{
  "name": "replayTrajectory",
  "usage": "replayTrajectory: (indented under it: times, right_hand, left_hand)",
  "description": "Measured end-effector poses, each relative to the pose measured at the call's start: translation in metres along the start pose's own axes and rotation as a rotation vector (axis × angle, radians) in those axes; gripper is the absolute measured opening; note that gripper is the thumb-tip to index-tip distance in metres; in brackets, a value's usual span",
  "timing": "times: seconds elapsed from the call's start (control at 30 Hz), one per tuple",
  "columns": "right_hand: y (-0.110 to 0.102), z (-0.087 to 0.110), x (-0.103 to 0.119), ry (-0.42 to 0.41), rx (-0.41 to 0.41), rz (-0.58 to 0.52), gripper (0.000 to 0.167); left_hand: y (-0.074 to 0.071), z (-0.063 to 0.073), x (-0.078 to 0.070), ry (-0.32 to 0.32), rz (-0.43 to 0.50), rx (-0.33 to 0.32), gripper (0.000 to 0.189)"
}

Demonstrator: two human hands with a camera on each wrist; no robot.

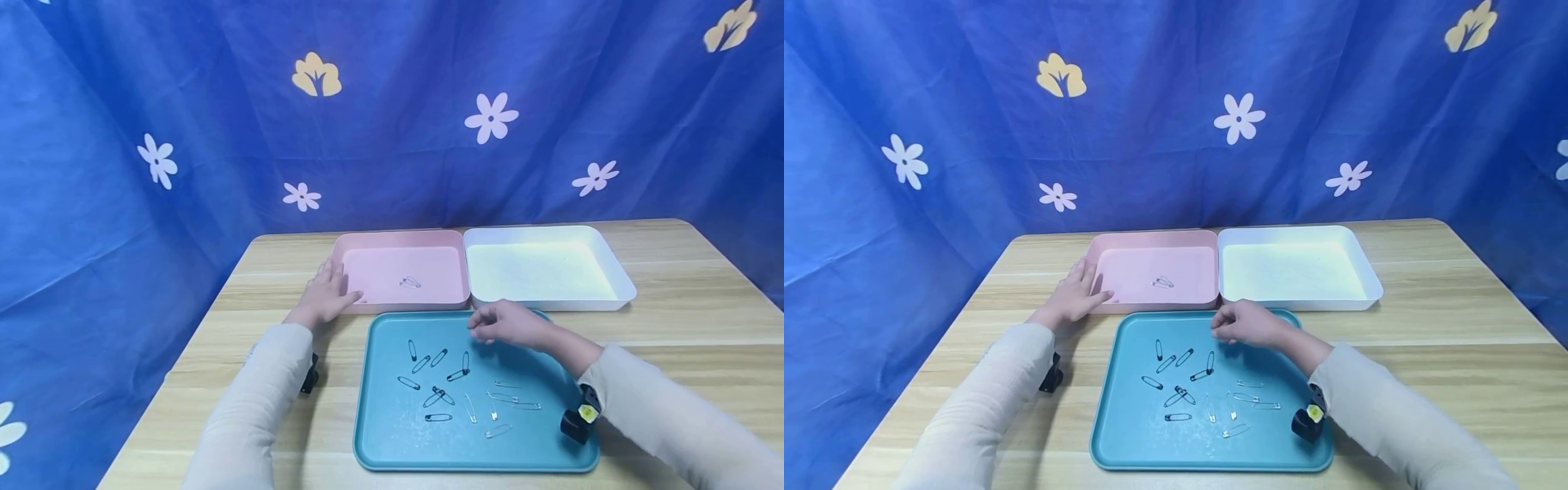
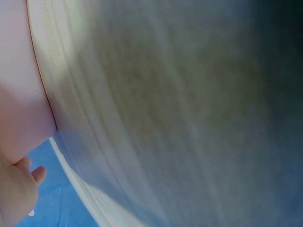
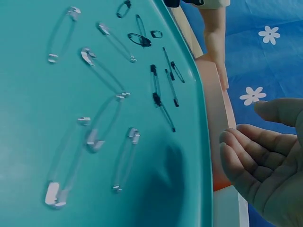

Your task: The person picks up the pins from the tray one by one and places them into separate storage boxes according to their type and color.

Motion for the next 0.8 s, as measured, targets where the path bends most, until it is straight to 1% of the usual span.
replayTrajectory:
  times: [0.13,0.37,0.57,0.67,0.8]
  right_hand:
    - [0.005,0.008,-0.003,-0.016,0.029,0.036,0.025]
    - [0.011,0.020,-0.013,0.004,0.045,0.081,0.024]
    - [0.022,0.029,-0.017,-0.026,0.094,0.127,0.022]
    - [0.024,0.034,-0.021,-0.019,0.101,0.134,0.020]
    - [0.024,0.040,-0.025,0.022,0.082,0.176,0.016]
  left_hand:
    - [0.001,-0.002,0.003,-0.014,-0.025,0.003,0.084]
    - [0.000,-0.001,0.003,-0.019,-0.028,0.012,0.086]
    - [0.000,-0.002,0.003,-0.010,-0.020,0.007,0.087]
    - [0.002,-0.003,0.003,-0.010,-0.023,0.013,0.086]
    - [0.002,-0.002,0.003,-0.009,-0.025,0.015,0.086]
Point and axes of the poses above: each hand's wrist, its own z-axis away from the middle knuckle, its own y-axis out of the palm, x = y × z, the point moved 10 cm from there along -z, towards the middle knuckle, and after that the axes turned 7 degrees about x, right-handed, at the moved point
